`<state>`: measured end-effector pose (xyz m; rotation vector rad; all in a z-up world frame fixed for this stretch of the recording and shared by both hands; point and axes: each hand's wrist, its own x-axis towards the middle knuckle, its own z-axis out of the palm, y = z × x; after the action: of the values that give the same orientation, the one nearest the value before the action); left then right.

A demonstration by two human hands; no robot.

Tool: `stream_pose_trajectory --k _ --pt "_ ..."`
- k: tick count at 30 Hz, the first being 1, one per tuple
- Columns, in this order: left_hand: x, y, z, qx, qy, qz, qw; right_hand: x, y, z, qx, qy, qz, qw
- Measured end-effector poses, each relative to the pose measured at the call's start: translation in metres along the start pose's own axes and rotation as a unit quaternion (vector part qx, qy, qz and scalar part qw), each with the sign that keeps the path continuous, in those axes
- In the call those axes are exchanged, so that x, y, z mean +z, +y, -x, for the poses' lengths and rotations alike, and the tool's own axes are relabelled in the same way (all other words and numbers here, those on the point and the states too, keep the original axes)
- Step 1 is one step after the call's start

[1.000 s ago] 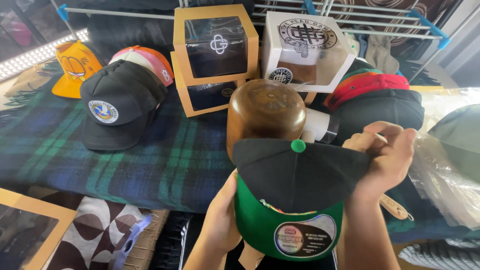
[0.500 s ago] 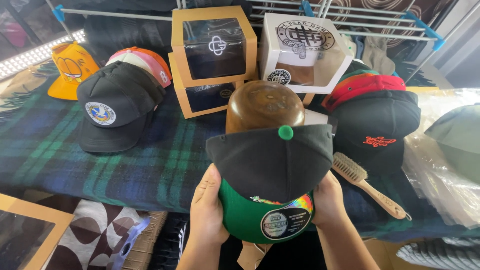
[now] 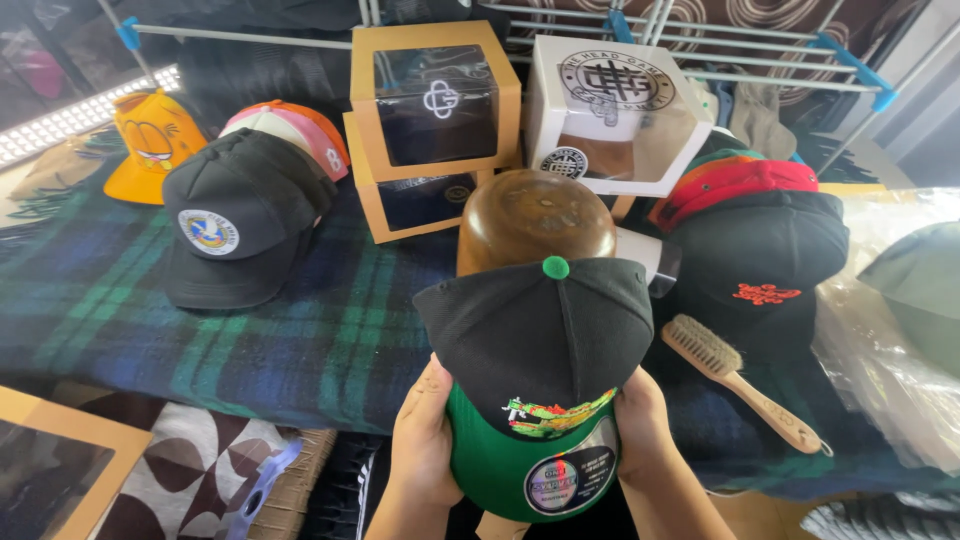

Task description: Cleaning and reshaping baseball caps using a hair dryer and a brush on a wooden head form.

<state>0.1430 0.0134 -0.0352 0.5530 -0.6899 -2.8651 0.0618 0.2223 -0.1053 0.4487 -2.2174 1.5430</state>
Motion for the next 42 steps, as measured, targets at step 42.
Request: stream_pose_trajectory --k 42 --pt "-0.284 0.462 -0.393 0.444 0.417 -0.371 0.701 0.622 -0.201 -0.130 0.102 -0.371 -0.299 0.873"
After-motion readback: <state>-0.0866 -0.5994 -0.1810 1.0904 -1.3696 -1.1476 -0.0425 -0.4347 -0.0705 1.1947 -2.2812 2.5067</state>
